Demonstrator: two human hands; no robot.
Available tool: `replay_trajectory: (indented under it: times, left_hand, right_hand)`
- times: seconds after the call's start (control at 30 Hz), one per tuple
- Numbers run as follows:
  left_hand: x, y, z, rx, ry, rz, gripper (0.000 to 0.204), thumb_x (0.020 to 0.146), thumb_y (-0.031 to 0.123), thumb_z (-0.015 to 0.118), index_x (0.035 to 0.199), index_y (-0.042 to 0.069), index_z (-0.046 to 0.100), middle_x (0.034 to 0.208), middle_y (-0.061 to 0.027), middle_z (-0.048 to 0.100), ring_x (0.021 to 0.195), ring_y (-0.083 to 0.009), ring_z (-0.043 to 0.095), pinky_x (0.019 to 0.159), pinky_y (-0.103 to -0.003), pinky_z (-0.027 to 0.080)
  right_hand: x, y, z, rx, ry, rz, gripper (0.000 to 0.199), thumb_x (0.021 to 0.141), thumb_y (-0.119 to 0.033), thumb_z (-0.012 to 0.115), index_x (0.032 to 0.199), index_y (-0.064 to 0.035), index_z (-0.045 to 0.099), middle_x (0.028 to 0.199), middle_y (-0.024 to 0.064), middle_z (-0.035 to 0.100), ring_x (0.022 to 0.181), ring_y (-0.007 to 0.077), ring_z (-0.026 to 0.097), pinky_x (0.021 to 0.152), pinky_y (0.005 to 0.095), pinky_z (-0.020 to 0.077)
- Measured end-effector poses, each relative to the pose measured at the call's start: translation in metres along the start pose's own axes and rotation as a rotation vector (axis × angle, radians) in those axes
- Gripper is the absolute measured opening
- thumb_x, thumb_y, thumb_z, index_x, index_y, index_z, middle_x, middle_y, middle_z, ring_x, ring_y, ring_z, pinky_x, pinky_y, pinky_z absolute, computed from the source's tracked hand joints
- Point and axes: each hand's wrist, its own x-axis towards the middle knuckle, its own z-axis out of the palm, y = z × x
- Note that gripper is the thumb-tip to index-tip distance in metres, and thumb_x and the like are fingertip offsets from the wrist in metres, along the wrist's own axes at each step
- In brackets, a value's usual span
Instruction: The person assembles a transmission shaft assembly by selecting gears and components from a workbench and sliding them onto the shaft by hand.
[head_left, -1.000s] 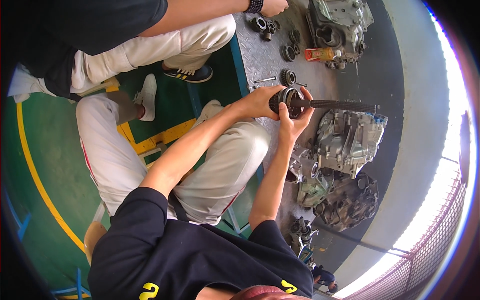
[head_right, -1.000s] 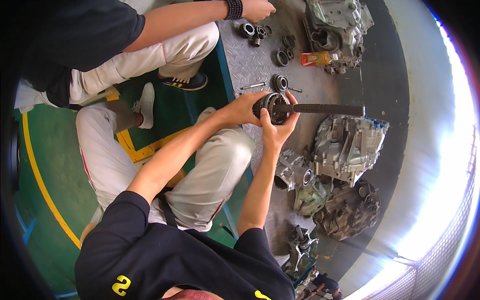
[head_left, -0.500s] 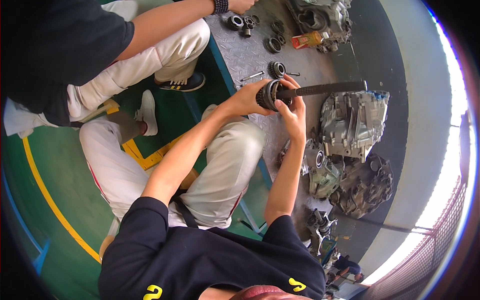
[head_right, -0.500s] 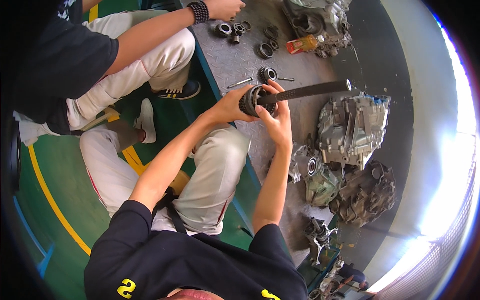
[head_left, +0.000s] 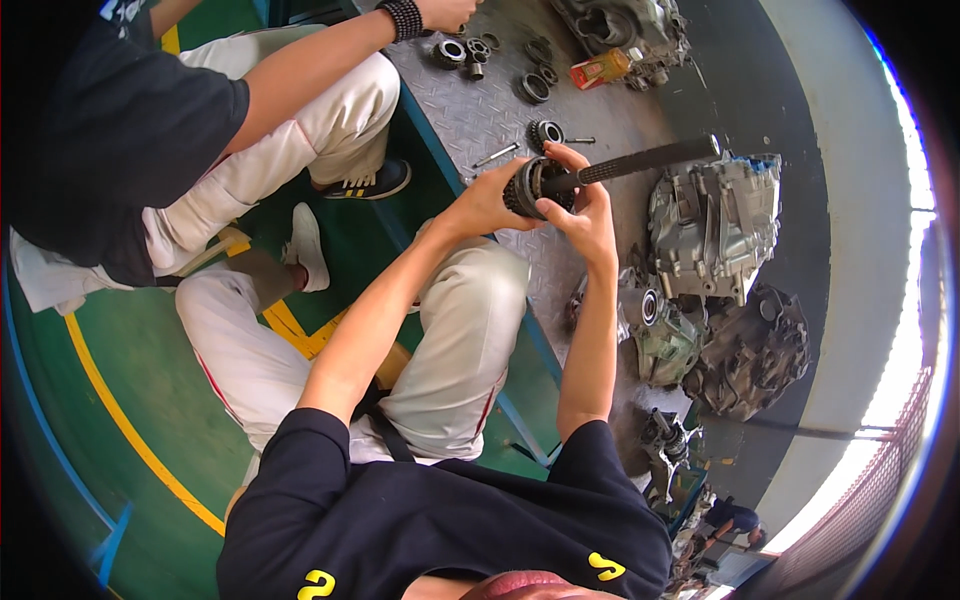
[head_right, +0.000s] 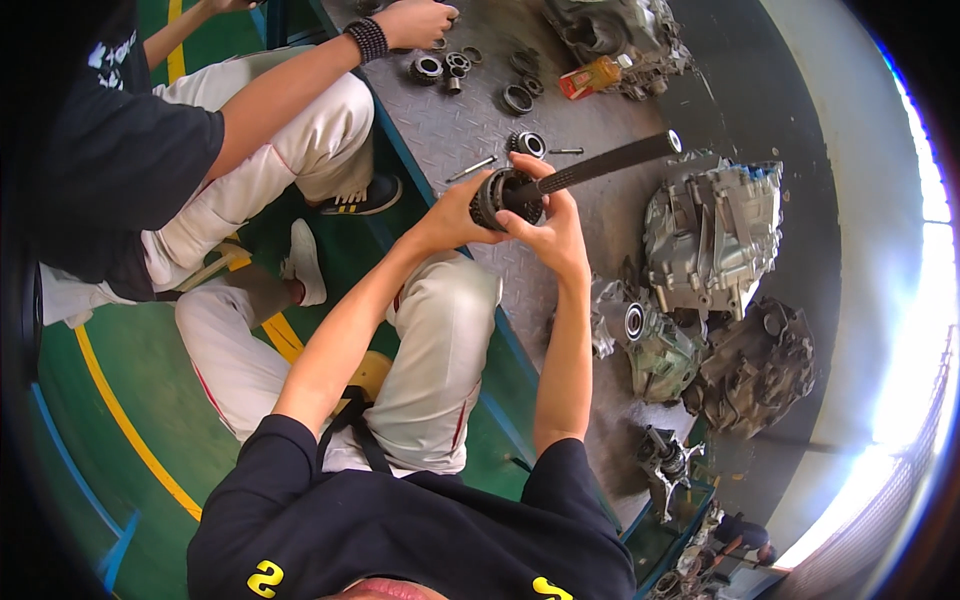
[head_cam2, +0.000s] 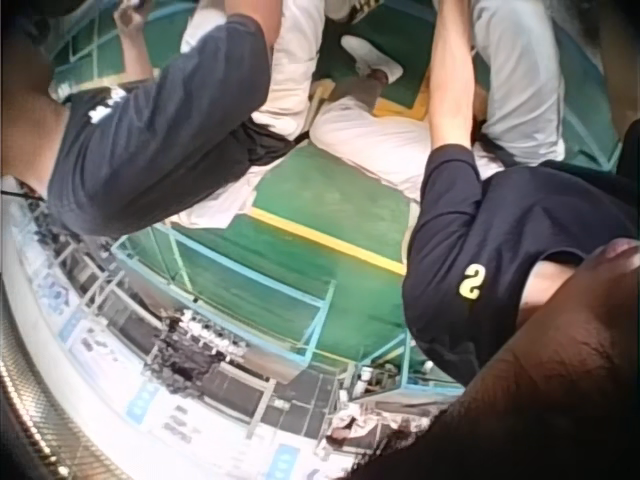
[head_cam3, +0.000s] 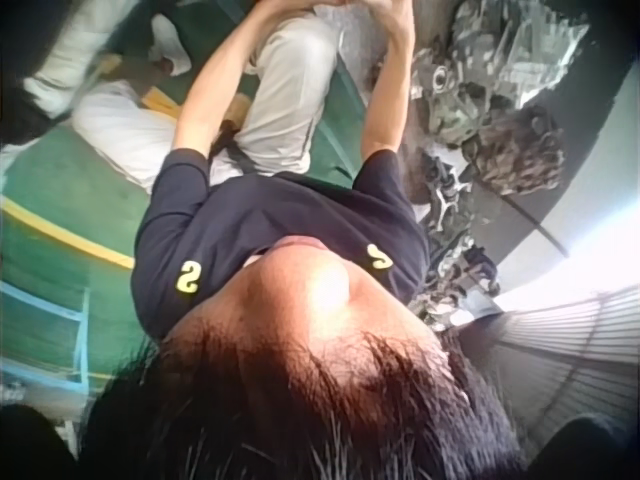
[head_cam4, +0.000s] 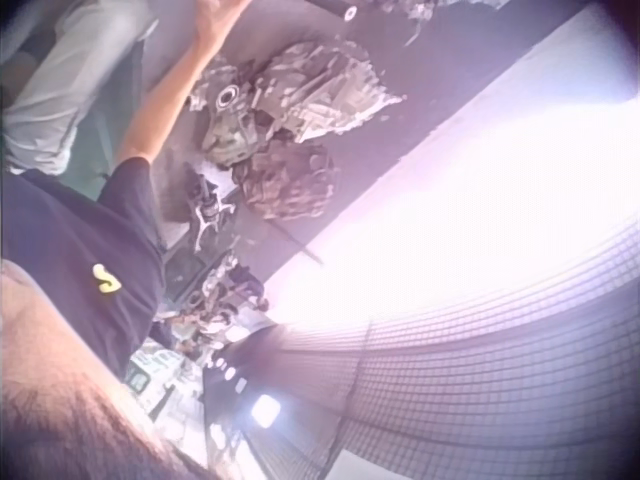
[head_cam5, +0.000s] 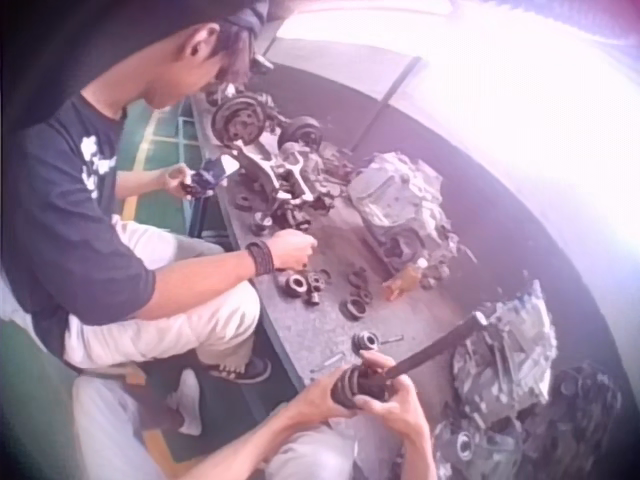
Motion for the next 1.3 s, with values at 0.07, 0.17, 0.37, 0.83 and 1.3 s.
replay_trajectory:
  times: [0.07,0.17,0.37,0.83,1.3]
  left_hand:
    - [0.001,0.005,-0.001,-0.025,-0.002,-0.070,0.071,0.063,0.017,0.090,0.126,0.003,0.059,0.108,-0.0094,0.068,0.097,-0.0173,0.064,0.089,-0.034,0.053]
    - [0.001,0.002,-0.002,0.017,-0.012,-0.080,0.074,0.065,0.019,0.089,0.130,0.004,0.058,0.114,-0.0104,0.069,0.103,-0.0174,0.064,0.095,-0.034,0.051]
    - [0.002,-0.008,0.004,0.058,0.069,-0.019,0.064,0.072,0.024,0.085,0.127,0.003,0.059,0.112,-0.0146,0.070,0.102,-0.0218,0.067,0.096,-0.037,0.051]
    - [0.004,-0.003,0.008,0.112,0.052,-0.112,0.063,0.074,0.022,0.084,0.128,0.002,0.059,0.118,-0.0132,0.069,0.106,-0.0195,0.065,0.097,-0.035,0.051]
    - [0.004,-0.001,0.007,0.178,0.025,-0.133,0.071,0.072,0.025,0.086,0.133,0.002,0.057,0.121,-0.0144,0.067,0.111,-0.0214,0.065,0.100,-0.036,0.049]
  right_hand:
    - [-0.008,0.011,-0.002,0.084,0.025,0.005,0.090,0.078,-0.018,0.088,0.152,0.0009,0.041,0.149,0.0134,0.052,0.138,0.0242,0.050,0.114,0.0362,0.0400]
    - [-0.027,0.027,0.008,0.329,0.149,0.097,0.093,0.077,-0.016,0.089,0.152,0.0043,0.039,0.147,0.0146,0.052,0.139,0.0234,0.048,0.117,0.0373,0.0369]
    - [-0.023,0.018,0.042,-0.006,0.390,0.001,0.098,0.067,-0.018,0.093,0.149,0.0017,0.043,0.133,0.0128,0.060,0.128,0.0235,0.056,0.112,0.0370,0.0420]
    - [-0.021,0.039,0.053,0.145,0.528,-0.030,0.091,0.064,-0.020,0.091,0.140,0.0047,0.048,0.125,0.0131,0.063,0.116,0.0196,0.062,0.104,0.0325,0.0479]
    - [-0.026,0.035,0.047,0.206,0.545,-0.046,0.093,0.064,-0.017,0.093,0.143,0.0032,0.047,0.126,0.0119,0.065,0.117,0.0178,0.063,0.105,0.0319,0.0480]
